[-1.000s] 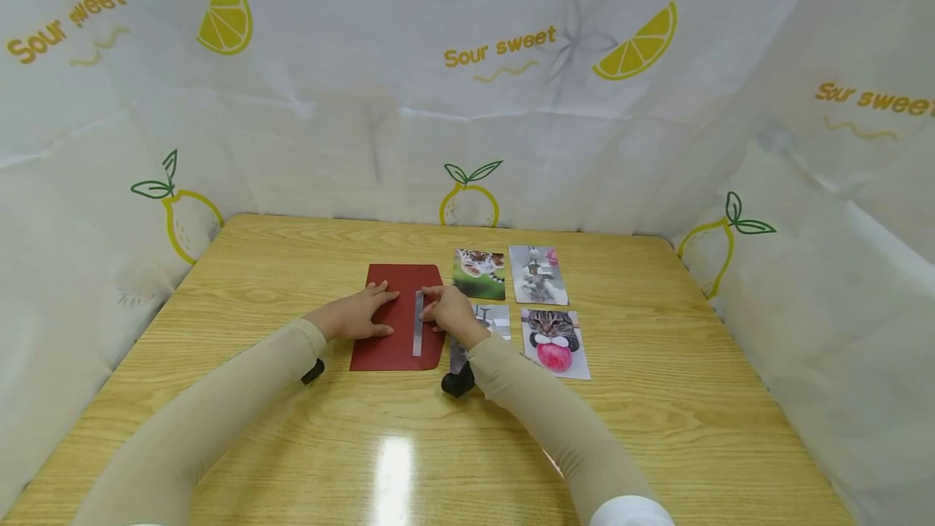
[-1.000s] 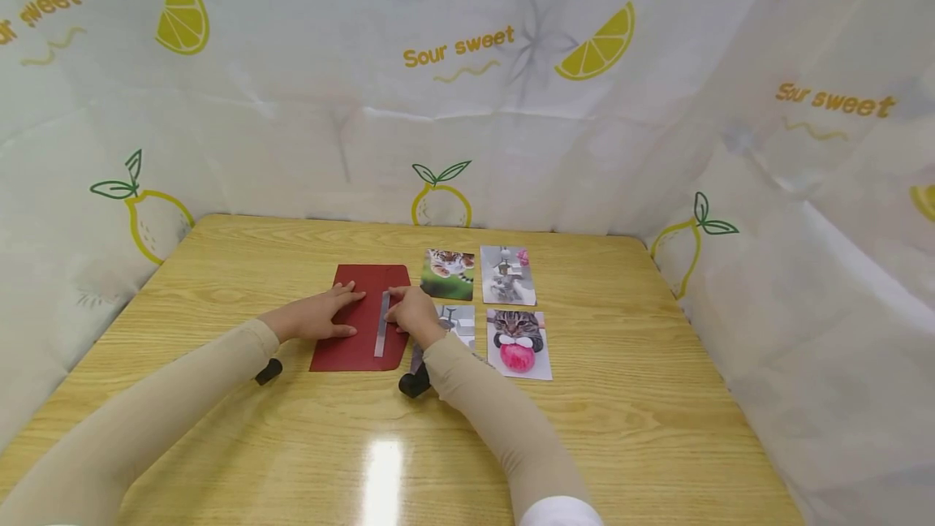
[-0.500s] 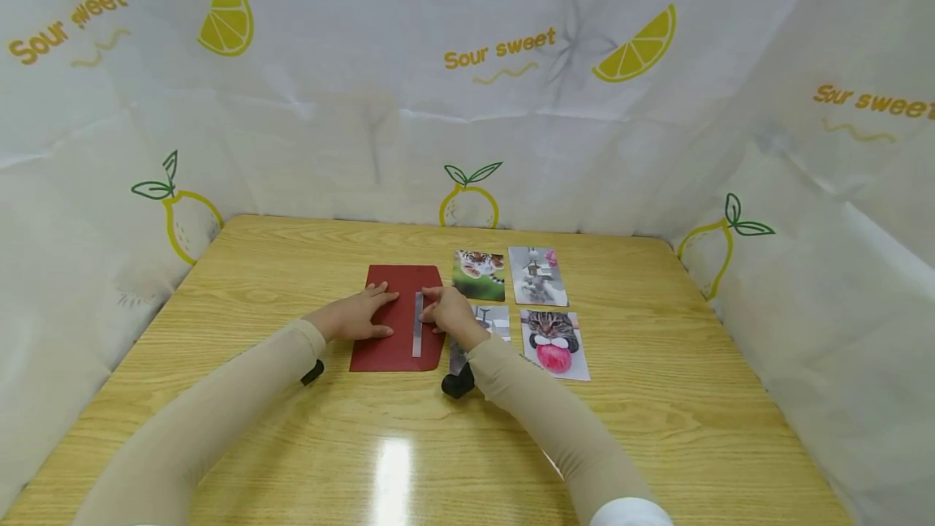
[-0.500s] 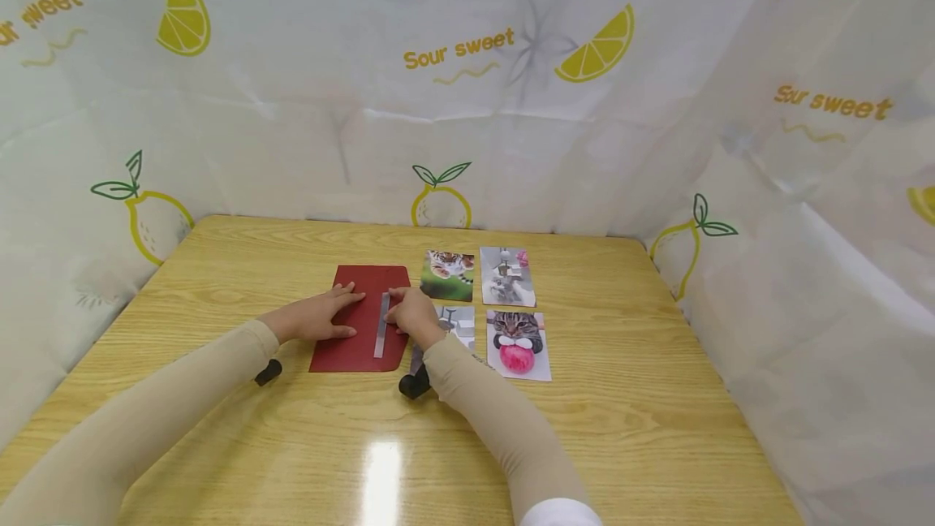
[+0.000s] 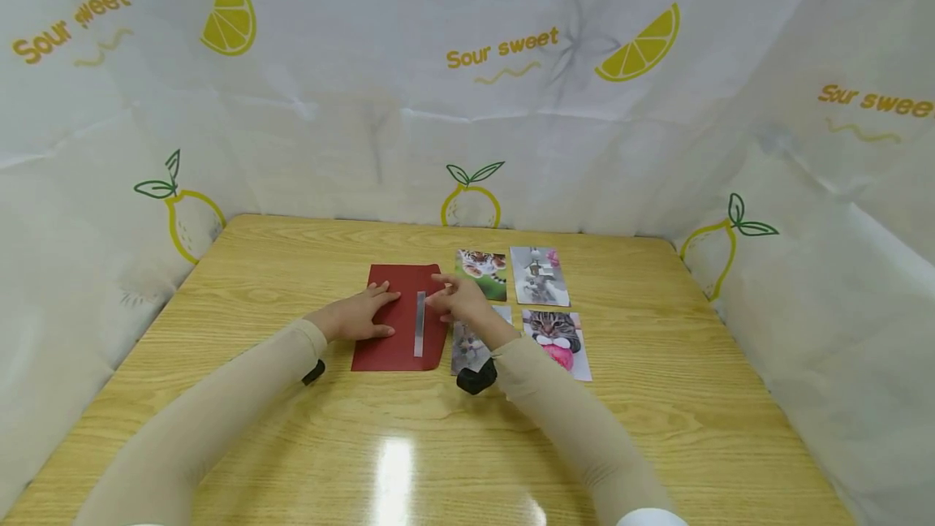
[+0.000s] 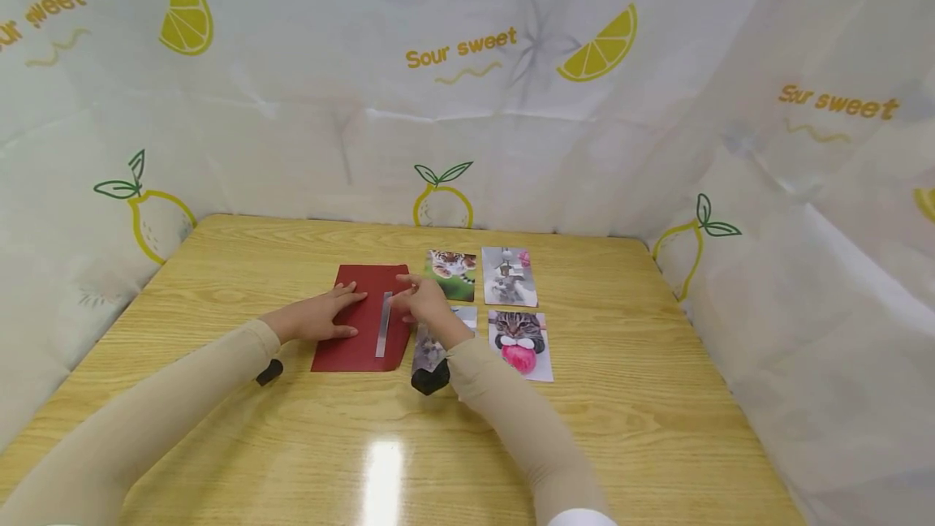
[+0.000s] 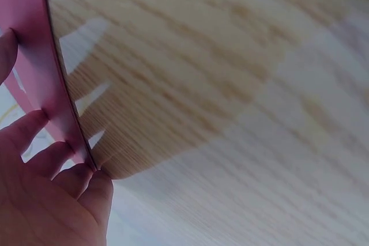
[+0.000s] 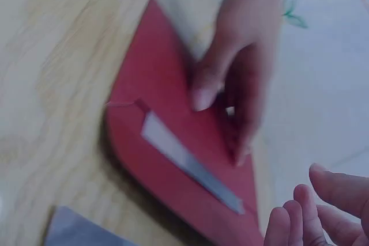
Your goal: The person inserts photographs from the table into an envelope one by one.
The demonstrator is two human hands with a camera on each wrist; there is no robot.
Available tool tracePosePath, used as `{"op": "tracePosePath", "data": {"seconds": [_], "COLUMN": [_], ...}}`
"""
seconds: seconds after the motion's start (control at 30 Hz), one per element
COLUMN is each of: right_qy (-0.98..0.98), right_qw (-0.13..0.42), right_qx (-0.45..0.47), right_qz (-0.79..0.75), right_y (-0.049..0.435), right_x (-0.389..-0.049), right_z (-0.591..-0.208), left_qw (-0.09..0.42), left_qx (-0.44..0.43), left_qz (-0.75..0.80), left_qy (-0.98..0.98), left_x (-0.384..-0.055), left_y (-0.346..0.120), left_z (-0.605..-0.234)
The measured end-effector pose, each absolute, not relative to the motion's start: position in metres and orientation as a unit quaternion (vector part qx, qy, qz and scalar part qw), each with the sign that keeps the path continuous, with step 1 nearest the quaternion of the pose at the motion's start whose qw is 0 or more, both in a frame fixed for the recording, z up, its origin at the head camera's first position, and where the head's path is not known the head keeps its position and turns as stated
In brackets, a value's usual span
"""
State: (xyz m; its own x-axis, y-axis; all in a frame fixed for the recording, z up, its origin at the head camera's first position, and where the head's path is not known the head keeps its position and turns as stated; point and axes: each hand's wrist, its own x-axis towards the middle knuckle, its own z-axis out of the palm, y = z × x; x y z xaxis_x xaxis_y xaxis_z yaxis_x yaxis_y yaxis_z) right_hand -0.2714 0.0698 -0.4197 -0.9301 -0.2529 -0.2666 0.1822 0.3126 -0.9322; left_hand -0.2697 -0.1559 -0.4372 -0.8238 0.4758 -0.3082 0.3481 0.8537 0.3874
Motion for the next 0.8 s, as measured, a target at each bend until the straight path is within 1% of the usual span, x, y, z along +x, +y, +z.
{"op": "tracePosePath", "data": {"seconds": [0.2,0.33,0.53,0.8], "right_qy": [0.745,0.731,0.728,0.736], "right_qw": [0.184,0.169,0.118,0.058], "right_qx": [-0.047,-0.073,-0.102,-0.086], "right_qz": [-0.639,-0.657,-0.668,-0.669], "right_y": [0.091,0.110,0.144,0.196], "right_x": [-0.263,-0.258,-0.252,-0.243], "right_z": [-0.393,-0.379,-0.365,-0.373], "left_qw": [0.197,0.196,0.192,0.190], "left_qx": [0.218,0.220,0.221,0.221], "left_qz": [0.156,0.157,0.160,0.162], "left_qy": [0.943,0.943,0.943,0.943], "left_x": [-0.270,-0.270,-0.268,-0.268], "left_y": [-0.159,-0.160,-0.159,-0.156], "left_z": [-0.438,-0.437,-0.436,-0.437]}}
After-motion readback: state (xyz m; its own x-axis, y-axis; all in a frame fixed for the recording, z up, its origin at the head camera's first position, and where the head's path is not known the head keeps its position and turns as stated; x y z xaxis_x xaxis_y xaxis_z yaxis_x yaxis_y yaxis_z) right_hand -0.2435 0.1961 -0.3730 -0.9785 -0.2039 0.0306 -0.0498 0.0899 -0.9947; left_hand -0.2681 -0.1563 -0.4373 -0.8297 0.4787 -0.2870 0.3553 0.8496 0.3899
